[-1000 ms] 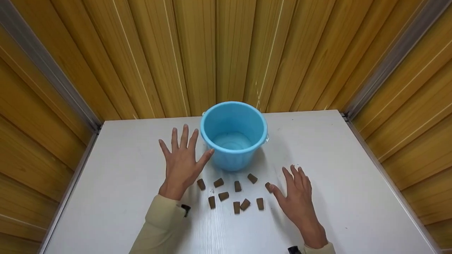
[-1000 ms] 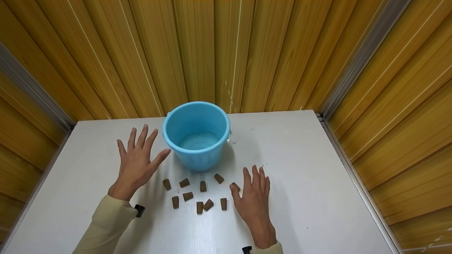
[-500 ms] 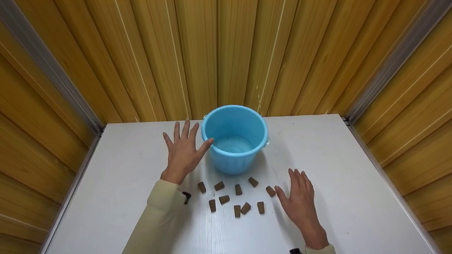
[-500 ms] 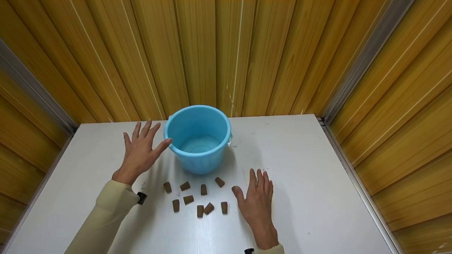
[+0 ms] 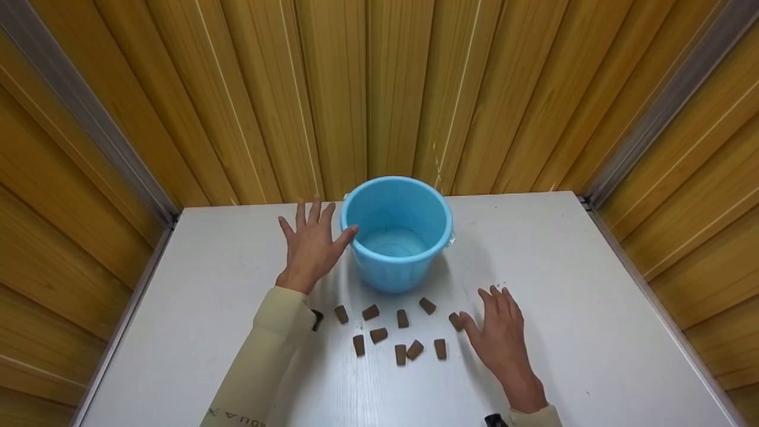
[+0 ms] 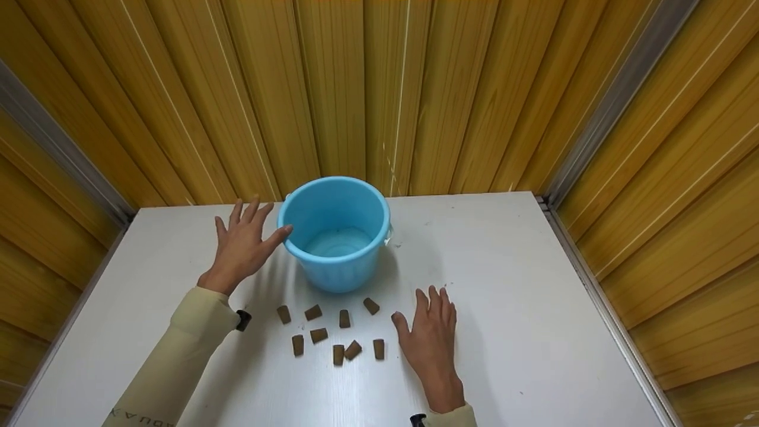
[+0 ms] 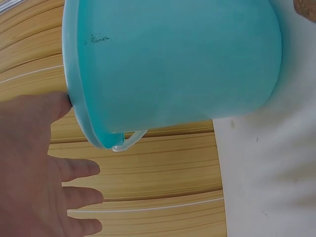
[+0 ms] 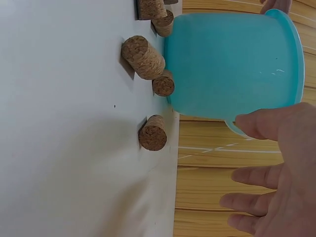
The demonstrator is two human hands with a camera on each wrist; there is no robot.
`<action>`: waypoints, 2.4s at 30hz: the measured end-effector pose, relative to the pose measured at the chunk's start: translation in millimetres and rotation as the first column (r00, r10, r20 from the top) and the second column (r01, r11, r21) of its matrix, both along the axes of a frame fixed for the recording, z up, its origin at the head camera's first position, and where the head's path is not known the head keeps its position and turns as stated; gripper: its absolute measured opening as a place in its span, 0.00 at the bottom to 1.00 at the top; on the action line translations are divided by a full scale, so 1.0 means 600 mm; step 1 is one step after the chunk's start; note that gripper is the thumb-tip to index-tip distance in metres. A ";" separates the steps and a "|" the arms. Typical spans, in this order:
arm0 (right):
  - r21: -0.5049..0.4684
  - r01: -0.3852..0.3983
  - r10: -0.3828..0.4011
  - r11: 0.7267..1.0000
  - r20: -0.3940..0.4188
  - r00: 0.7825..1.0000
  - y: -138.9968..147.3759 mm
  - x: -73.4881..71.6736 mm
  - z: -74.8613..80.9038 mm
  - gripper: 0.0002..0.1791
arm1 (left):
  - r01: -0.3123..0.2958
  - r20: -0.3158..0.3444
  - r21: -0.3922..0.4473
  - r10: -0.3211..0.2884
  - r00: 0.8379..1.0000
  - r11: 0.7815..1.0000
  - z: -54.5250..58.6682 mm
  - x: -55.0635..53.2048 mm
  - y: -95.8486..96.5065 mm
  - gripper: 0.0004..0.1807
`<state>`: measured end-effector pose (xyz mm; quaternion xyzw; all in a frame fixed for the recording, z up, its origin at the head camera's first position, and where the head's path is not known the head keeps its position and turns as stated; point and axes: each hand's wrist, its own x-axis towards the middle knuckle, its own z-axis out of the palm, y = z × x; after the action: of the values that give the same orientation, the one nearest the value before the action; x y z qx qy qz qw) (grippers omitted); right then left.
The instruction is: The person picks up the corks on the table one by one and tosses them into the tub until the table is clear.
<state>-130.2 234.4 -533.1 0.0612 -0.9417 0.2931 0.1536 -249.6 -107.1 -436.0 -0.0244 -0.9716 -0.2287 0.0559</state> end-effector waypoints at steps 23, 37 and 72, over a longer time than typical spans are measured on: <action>0.072 0.020 -0.029 0.997 0.137 0.990 -0.006 -0.017 -0.031 0.31 | -0.003 -0.047 -0.058 0.001 0.999 0.998 -0.002 -0.021 0.026 0.39; 0.105 0.006 -0.013 0.994 0.068 0.998 -0.004 -0.026 -0.051 0.22 | -0.074 -0.068 -0.037 0.071 0.995 0.997 -0.009 -0.023 0.039 0.31; 0.028 -0.031 0.029 0.999 0.053 0.998 0.001 -0.019 -0.058 0.08 | -0.103 -0.078 -0.019 0.101 0.992 0.995 -0.019 -0.014 0.043 0.33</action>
<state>-141.3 235.2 -568.2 0.0698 -0.9484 0.2835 0.1238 -258.2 -81.2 -447.2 0.0158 -0.9712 -0.2134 0.1047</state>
